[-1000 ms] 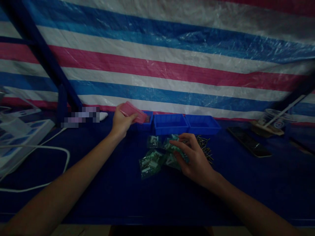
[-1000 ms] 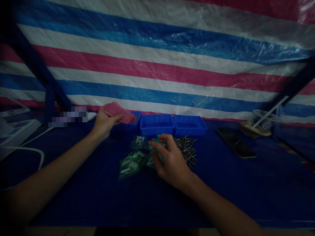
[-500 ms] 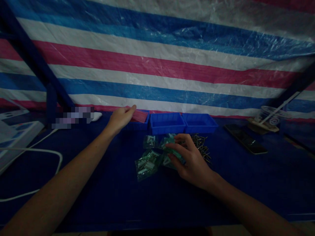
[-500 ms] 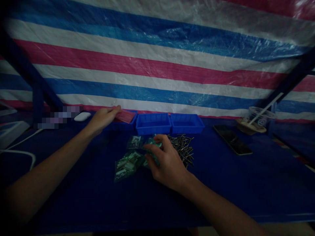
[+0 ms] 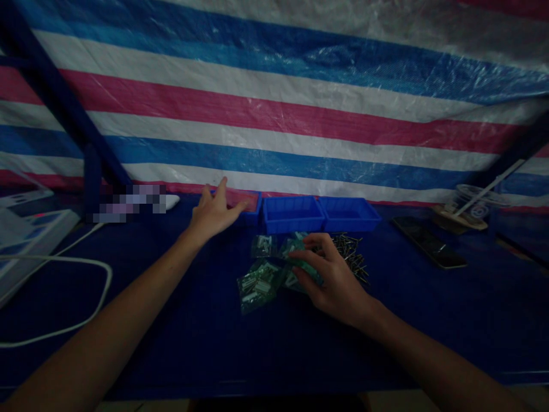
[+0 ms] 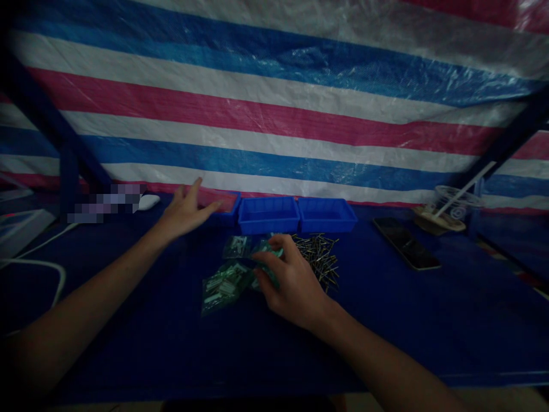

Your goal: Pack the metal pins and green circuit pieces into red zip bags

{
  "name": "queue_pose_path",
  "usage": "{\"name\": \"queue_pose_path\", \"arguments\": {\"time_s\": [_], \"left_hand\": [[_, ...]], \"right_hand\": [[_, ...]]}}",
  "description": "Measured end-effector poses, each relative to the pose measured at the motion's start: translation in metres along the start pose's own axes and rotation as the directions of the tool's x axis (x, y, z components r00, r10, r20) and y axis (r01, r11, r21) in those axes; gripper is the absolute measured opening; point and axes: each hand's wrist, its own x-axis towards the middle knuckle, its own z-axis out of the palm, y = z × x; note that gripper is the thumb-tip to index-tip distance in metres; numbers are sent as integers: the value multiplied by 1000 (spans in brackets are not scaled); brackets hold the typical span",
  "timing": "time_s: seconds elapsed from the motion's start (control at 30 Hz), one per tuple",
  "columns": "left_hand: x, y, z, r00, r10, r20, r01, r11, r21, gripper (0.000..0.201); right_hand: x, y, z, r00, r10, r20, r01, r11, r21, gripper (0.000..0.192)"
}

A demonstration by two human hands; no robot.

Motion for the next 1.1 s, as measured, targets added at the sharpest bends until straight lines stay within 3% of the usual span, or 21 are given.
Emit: {"name": "queue_pose_path", "arguments": {"time_s": [0.07, 0.13, 0.27, 0.43, 0.53, 0.67, 0.77, 0.87, 0.97, 1.1], "left_hand": [[-10, 6, -8, 988, -49, -145, 46, 999, -19, 78], [-17, 12, -12, 979, 4, -202, -5, 1000, -6, 67], [-22, 17, -3, 974, 220, -47, -216, 974, 69, 43], [-17, 11, 17, 940, 319, 119, -327, 944, 51, 49], [-22, 11, 18, 937, 337, 95, -342, 939, 41, 51], [-31, 25, 8, 922, 386, -31, -386, 922, 15, 49], [-24, 33, 4, 928, 367, -68, -368, 930, -4, 47], [-9, 30, 5, 956, 292, 27, -292, 956, -8, 47], [-2, 22, 9, 945, 306, 113, -303, 952, -38, 47], [-19, 21, 7, 930, 363, -47, -366, 930, -48, 39]], "right_hand": [[0, -1, -1, 1000, -2, 3, 2, 1000, -10, 25], [1, -1, -2, 1000, -14, 27, 15, 999, -31, 24], [3, 2, -4, 993, -50, 105, 58, 995, -83, 24], [5, 5, -4, 989, -34, 142, 49, 993, -107, 22], [4, 4, -3, 985, -31, 169, 48, 994, -99, 22], [4, 4, -2, 981, -42, 188, 59, 994, -89, 21], [4, 6, 0, 980, -48, 195, 65, 995, -82, 21], [4, 8, 1, 976, -44, 214, 64, 994, -88, 20], [4, 8, 1, 973, -34, 228, 55, 995, -88, 20], [5, 9, 1, 976, -24, 216, 41, 996, -75, 20]]}}
